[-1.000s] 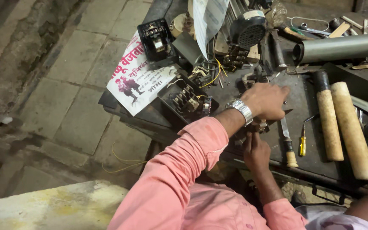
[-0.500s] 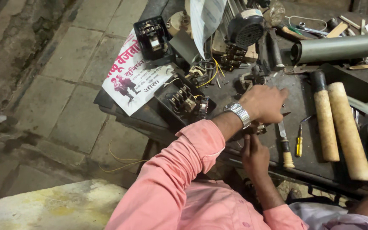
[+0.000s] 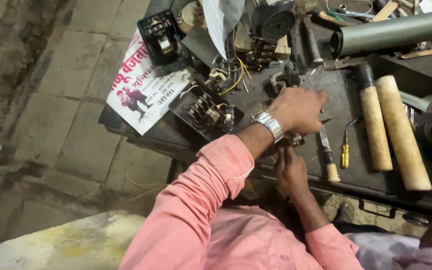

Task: The person uses a knife and screwdriver to scrape and adjust contacts inside a small electrical component on a cluttered workbench. They repeatedly scrape the interior surfaces, reposition the component, and occasionally use a screwdriver to manipulate internal parts.

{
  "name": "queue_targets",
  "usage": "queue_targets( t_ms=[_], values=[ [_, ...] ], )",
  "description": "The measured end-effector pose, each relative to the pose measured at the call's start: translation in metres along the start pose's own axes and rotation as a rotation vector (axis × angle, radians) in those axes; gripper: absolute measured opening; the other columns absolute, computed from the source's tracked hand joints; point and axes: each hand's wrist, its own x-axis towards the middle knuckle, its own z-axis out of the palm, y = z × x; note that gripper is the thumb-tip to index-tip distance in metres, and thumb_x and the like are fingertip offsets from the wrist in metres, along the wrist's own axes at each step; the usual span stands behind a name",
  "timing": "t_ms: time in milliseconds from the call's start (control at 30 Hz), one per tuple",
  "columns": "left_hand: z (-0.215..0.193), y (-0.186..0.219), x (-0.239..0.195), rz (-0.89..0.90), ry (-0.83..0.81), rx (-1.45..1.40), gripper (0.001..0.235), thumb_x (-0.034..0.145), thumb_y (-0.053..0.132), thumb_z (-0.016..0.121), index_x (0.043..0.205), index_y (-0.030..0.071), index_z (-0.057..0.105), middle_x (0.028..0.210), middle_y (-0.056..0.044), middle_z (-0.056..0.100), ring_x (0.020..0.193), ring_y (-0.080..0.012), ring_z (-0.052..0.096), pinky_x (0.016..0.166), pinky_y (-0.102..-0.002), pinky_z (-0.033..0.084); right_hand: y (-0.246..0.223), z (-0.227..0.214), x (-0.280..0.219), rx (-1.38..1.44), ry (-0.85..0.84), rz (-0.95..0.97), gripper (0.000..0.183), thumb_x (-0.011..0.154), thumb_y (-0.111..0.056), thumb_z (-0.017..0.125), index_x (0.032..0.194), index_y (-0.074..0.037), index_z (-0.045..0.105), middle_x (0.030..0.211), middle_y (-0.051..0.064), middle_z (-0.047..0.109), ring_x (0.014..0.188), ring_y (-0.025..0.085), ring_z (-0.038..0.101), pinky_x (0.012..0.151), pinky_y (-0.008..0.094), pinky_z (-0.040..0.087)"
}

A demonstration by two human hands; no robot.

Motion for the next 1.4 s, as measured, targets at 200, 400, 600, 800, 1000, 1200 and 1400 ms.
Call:
queue_targets(
  t_ms=[200, 400, 600, 800, 1000, 1200, 1400],
  values=[
    [0.003, 0.0, 0.001, 0.003, 0.034, 0.023, 0.053, 0.071, 0.033, 0.067, 0.116, 0.004, 0.061, 0.099, -0.017, 0.075, 0.091, -0.035, 0.074, 0.077, -0.048, 0.06, -0.01, -0.001, 0.005, -0.079, 0.03, 0.007, 0.03, 0.106, -0.027, 0.044, 0.121, -0.006, 0.059, 0.077, 0.031, 0.066, 0.075, 0.056, 0.06, 0.068, 0.067, 0.04],
    [-0.002, -0.003, 0.004, -0.015, -0.001, 0.024, 0.052, 0.073, 0.034, 0.065, 0.117, 0.006, 0.061, 0.099, -0.017, 0.076, 0.091, -0.0366, 0.075, 0.079, -0.048, 0.06, -0.008, -0.002, 0.008, -0.053, 0.016, 0.002, 0.036, 0.105, -0.026, 0.043, 0.13, -0.004, 0.055, 0.077, 0.032, 0.065, 0.073, 0.057, 0.059, 0.067, 0.067, 0.04],
    [0.006, 0.001, -0.001, -0.019, -0.008, 0.01, 0.055, 0.072, 0.035, 0.066, 0.118, 0.006, 0.06, 0.1, -0.017, 0.075, 0.092, -0.0355, 0.075, 0.078, -0.048, 0.06, -0.002, 0.0, -0.002, -0.121, 0.0, 0.005, 0.03, 0.108, -0.028, 0.042, 0.112, -0.003, 0.059, 0.077, 0.031, 0.065, 0.075, 0.056, 0.059, 0.07, 0.067, 0.04],
    [0.009, -0.004, 0.003, 0.004, 0.049, 0.006, 0.055, 0.071, 0.035, 0.068, 0.115, 0.005, 0.06, 0.098, -0.017, 0.075, 0.092, -0.0359, 0.074, 0.078, -0.047, 0.06, -0.004, 0.001, 0.003, -0.142, 0.029, -0.02, 0.03, 0.107, -0.028, 0.043, 0.115, -0.003, 0.059, 0.077, 0.031, 0.065, 0.075, 0.056, 0.059, 0.069, 0.066, 0.041],
    [0.005, -0.001, 0.001, -0.036, -0.012, 0.03, 0.052, 0.073, 0.034, 0.066, 0.116, 0.005, 0.061, 0.101, -0.017, 0.075, 0.093, -0.0356, 0.075, 0.08, -0.048, 0.061, 0.002, 0.004, 0.002, -0.22, -0.002, -0.025, 0.034, 0.103, -0.027, 0.044, 0.123, -0.003, 0.057, 0.074, 0.03, 0.066, 0.073, 0.055, 0.06, 0.066, 0.066, 0.042],
    [0.005, 0.002, -0.002, -0.009, 0.009, 0.017, 0.058, 0.07, 0.036, 0.068, 0.116, 0.003, 0.06, 0.1, -0.018, 0.074, 0.09, -0.0375, 0.074, 0.077, -0.049, 0.06, 0.012, 0.007, -0.005, -0.187, 0.031, -0.035, 0.029, 0.106, -0.027, 0.043, 0.116, -0.005, 0.06, 0.078, 0.031, 0.066, 0.075, 0.055, 0.061, 0.068, 0.065, 0.043],
    [0.007, 0.0, 0.0, -0.026, 0.009, -0.003, 0.051, 0.071, 0.035, 0.067, 0.112, 0.005, 0.063, 0.096, -0.016, 0.076, 0.088, -0.0362, 0.075, 0.076, -0.049, 0.061, 0.025, 0.014, -0.003, -0.21, 0.026, -0.019, 0.03, 0.107, -0.029, 0.044, 0.11, -0.004, 0.061, 0.077, 0.031, 0.066, 0.073, 0.055, 0.06, 0.067, 0.065, 0.043]
  ],
)
